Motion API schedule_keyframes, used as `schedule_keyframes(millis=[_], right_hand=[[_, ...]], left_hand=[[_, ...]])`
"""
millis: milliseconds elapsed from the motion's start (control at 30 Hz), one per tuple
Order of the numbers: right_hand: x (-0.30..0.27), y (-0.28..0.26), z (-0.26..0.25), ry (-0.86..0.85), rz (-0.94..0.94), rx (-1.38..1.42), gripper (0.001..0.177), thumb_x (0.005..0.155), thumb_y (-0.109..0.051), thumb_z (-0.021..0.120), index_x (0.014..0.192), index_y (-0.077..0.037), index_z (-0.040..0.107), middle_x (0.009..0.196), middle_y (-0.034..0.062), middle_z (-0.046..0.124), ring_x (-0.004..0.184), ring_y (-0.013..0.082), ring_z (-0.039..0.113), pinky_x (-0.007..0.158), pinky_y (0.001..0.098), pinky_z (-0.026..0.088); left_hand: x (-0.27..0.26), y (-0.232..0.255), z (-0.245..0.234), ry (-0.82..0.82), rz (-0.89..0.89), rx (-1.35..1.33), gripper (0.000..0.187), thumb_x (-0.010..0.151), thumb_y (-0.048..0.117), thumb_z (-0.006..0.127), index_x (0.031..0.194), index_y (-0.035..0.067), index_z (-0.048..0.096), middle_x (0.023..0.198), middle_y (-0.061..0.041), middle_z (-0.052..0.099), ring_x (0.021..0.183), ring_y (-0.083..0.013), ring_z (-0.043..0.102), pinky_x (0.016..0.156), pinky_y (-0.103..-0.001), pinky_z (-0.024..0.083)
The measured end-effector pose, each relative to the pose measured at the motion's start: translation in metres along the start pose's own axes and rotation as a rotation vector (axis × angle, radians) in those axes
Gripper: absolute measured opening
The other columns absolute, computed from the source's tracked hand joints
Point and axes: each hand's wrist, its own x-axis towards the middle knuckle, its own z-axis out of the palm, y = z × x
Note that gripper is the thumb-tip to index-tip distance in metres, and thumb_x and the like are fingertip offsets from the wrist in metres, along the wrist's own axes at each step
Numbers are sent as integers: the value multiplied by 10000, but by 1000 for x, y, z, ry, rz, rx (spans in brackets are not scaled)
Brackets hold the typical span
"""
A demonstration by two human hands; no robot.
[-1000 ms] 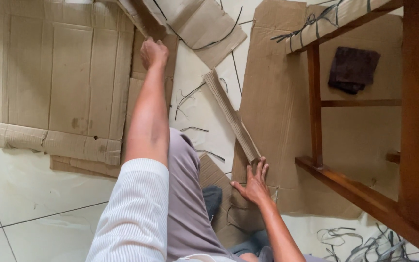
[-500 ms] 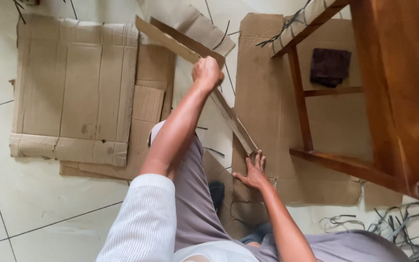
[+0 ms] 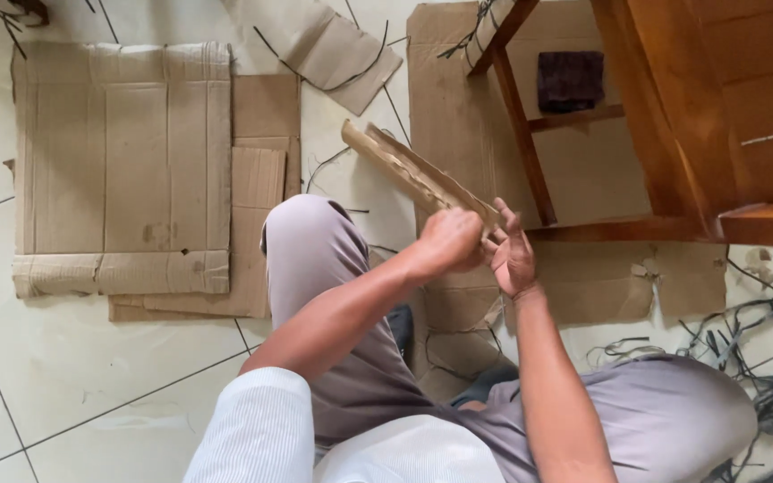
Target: Wrapping furniture legs with cardboard and securing them with plastic ties for protection.
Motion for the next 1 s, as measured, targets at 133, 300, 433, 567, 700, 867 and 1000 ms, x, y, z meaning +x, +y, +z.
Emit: schedule_keyframes(millis=[133, 300, 433, 567, 700, 867, 1000], right_hand=[[-12, 7, -6, 108, -151, -347, 387, 1003, -201, 664, 1387, -162, 646, 1175, 79, 705, 996, 187, 716, 847, 360, 624], [4, 38, -73, 335, -178, -159, 226, 937, -139, 746, 1159, -117, 718, 952, 69, 746, 778, 169, 714, 732, 362, 615], [-12, 32, -105, 187, -43, 273, 146, 847, -162, 748, 989, -190, 727, 835, 48, 665, 706, 201, 632, 615, 273, 575], [-3, 56, -161, -19, 7, 353, 134, 930, -200, 726, 1063, -204, 748, 1046, 57, 792, 747, 160, 729, 669, 270, 647], [-6, 75, -183, -70, 23, 441, 286, 923, -259, 737, 1196, -175, 716, 1169, 121, 765, 733, 162, 727, 648, 273, 633], [-15, 83, -184, -186, 78, 381, 338, 935, -288, 722, 1224, -113, 721, 1187, 149, 744, 814, 227, 725, 686, 370, 653], [12, 112, -244, -116, 14, 710, 430, 900, -298, 713, 1284, -104, 710, 1394, 186, 656, 1303, 487, 581, 1111, 636, 445]], left_hand=[[-4, 20, 39, -36, 194, -22, 226, 740, 324, 745, 779, 103, 772, 846, -123, 783, 918, -335, 775, 772, -487, 645], [-22, 46, 25, -128, 247, -93, 338, 752, 357, 731, 829, 28, 747, 865, -199, 774, 939, -379, 763, 775, -568, 613], [-29, 59, -14, -228, 122, -98, 428, 860, 498, 651, 936, 98, 785, 964, -176, 789, 1024, -395, 744, 843, -536, 600], [-36, 65, -54, -260, -118, -287, 828, 850, 702, 572, 1184, -49, 675, 1269, -314, 672, 1258, -468, 618, 1072, -601, 491], [-11, 71, -38, -79, -169, -754, 917, 763, 553, 799, 1437, 8, 500, 1383, -260, 623, 1332, -430, 570, 1142, -568, 452], [17, 58, 8, 272, 0, -1398, 618, 762, 253, 936, 1262, 85, 615, 1023, -116, 666, 935, -231, 656, 713, -423, 626], [15, 70, 2, 257, 102, -1389, 526, 762, 207, 921, 1184, 91, 629, 969, -109, 688, 891, -226, 692, 746, -390, 617]])
